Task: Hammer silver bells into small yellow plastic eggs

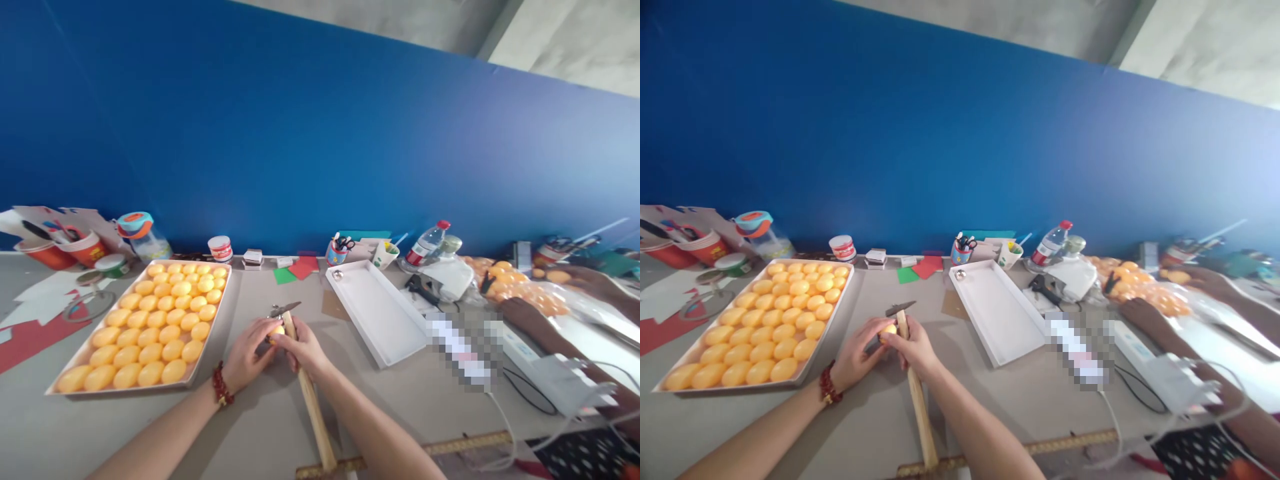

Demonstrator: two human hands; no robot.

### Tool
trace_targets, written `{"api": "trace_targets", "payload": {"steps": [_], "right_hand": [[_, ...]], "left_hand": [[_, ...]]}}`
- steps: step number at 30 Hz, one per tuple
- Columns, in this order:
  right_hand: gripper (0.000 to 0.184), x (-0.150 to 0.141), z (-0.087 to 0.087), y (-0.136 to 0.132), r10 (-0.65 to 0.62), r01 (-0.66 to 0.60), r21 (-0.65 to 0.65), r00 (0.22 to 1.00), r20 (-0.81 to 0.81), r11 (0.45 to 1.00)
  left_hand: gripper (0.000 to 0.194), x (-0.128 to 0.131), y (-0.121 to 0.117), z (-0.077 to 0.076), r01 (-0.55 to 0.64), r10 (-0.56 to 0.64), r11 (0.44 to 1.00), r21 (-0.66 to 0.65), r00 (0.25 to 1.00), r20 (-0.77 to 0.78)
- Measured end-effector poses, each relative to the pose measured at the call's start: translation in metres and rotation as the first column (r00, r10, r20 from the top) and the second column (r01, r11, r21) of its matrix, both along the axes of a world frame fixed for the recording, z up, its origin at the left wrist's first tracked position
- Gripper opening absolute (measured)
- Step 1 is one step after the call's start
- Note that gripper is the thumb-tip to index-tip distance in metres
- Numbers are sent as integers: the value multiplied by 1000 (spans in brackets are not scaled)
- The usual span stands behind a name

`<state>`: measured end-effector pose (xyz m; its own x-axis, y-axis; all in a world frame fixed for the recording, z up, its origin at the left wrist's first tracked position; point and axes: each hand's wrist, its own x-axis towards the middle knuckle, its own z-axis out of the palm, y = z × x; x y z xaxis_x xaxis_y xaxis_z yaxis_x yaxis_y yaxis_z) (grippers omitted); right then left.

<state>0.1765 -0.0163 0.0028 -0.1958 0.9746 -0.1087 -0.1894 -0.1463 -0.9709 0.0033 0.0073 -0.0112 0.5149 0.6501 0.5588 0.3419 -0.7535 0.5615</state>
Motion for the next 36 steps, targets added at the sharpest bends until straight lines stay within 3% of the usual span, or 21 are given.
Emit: {"api": "trace_targets", "payload": {"steps": [5, 14, 20, 26, 30, 36], "right_hand": [[43, -3, 1, 0, -33, 32, 6, 999, 39, 999], [43, -6, 10, -3, -16, 13, 43, 997, 78, 999], [46, -5, 5, 0, 44, -48, -65, 997, -62, 997], [50, -5, 9, -3, 70, -83, -117, 991, -112, 990], [53, -8, 10, -5, 110, -129, -115, 981, -159, 985], [51, -7, 6, -4, 64, -93, -144, 979, -192, 985]], "left_hand": [[38, 1, -2, 1, 5, -5, 999, -50, 1000, 7], [33, 2, -5, -9, -83, 92, 983, -163, 995, 45], [24, 4, -4, -2, -112, 171, 962, -249, 959, 227], [14, 1, -4, 7, -48, 98, 970, -238, 975, 201], [31, -3, -4, 5, -88, 150, 947, -310, 971, 184], [34, 2, -8, 8, -55, 101, 948, -313, 986, 130]]}}
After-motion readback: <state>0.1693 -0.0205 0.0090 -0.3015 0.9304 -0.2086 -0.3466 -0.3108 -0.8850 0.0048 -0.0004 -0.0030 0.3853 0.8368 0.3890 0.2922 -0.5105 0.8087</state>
